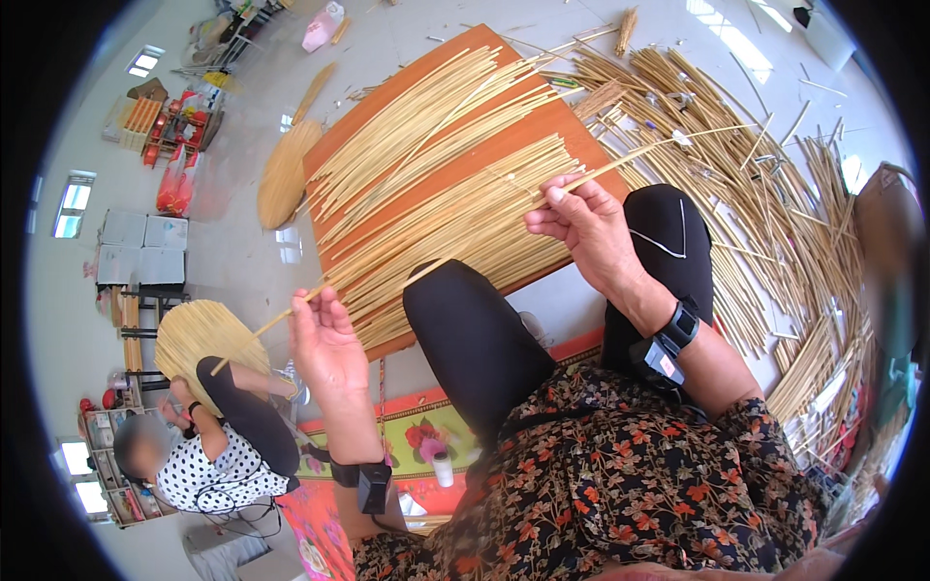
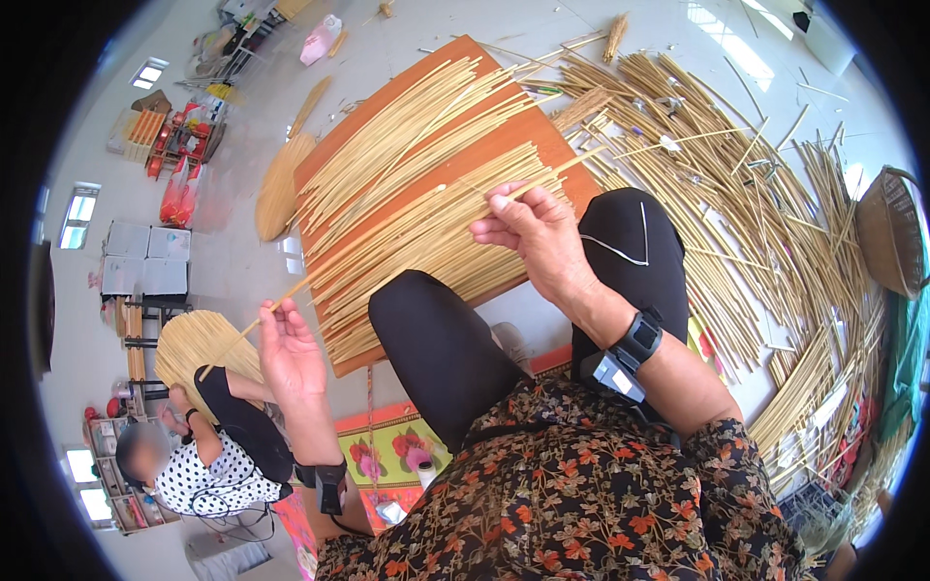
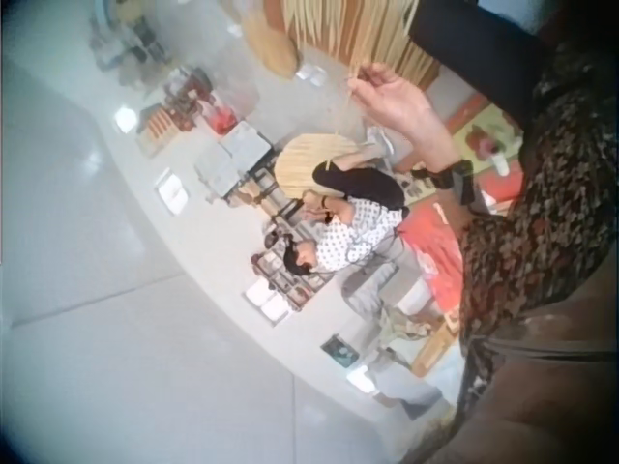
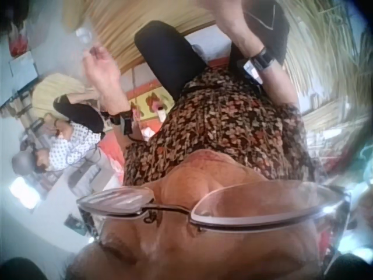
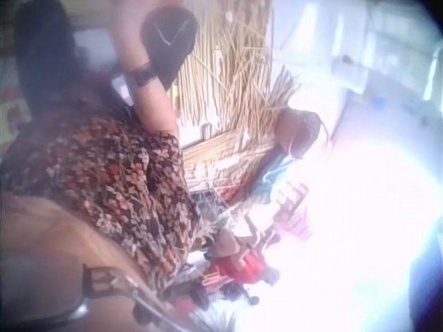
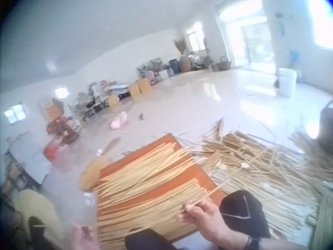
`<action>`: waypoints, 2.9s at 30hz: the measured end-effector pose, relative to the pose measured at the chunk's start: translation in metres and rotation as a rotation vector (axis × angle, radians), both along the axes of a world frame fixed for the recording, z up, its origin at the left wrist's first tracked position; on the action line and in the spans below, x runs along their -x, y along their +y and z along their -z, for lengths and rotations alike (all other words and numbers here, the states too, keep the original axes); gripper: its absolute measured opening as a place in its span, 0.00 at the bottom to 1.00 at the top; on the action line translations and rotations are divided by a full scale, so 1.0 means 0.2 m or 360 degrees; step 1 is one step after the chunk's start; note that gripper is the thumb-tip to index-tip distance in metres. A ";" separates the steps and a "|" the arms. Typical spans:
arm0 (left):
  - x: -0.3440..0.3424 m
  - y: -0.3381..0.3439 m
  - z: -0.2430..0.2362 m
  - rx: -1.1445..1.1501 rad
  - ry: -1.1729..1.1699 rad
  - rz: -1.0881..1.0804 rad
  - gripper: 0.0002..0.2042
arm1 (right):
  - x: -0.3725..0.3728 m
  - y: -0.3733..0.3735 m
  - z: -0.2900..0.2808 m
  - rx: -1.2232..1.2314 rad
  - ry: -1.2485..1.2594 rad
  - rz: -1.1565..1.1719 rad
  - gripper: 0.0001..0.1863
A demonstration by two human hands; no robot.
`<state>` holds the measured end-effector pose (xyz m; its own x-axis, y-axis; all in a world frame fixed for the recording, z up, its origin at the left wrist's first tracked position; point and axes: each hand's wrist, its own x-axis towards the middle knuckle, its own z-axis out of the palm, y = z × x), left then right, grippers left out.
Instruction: The person sits on a mat and weaves thin bamboo strips into a flat mat using a string. They repeatedly pick up strips, align them, and tie them together to form a woven structure.
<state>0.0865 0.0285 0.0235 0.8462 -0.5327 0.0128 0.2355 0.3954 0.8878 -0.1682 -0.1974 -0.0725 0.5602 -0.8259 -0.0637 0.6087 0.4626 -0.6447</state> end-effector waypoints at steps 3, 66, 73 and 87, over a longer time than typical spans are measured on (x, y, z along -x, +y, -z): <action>0.14 -0.09 0.06 -0.0030 0.0092 0.0109 0.10 | 0.00 0.02 -0.02 0.0019 0.0012 -0.0059 0.08; 0.31 -0.14 0.31 -0.0125 0.0182 0.0370 0.12 | 0.12 -0.11 0.03 -0.0276 0.0005 0.0258 0.20; 0.27 -0.13 0.26 -0.0077 0.0104 0.0393 0.11 | 0.10 -0.07 -0.05 -0.0151 0.0085 0.0168 0.22; -0.17 -0.43 0.25 -0.0154 0.0273 0.0483 0.12 | 0.07 -0.36 -0.66 0.2911 0.1845 0.0239 0.28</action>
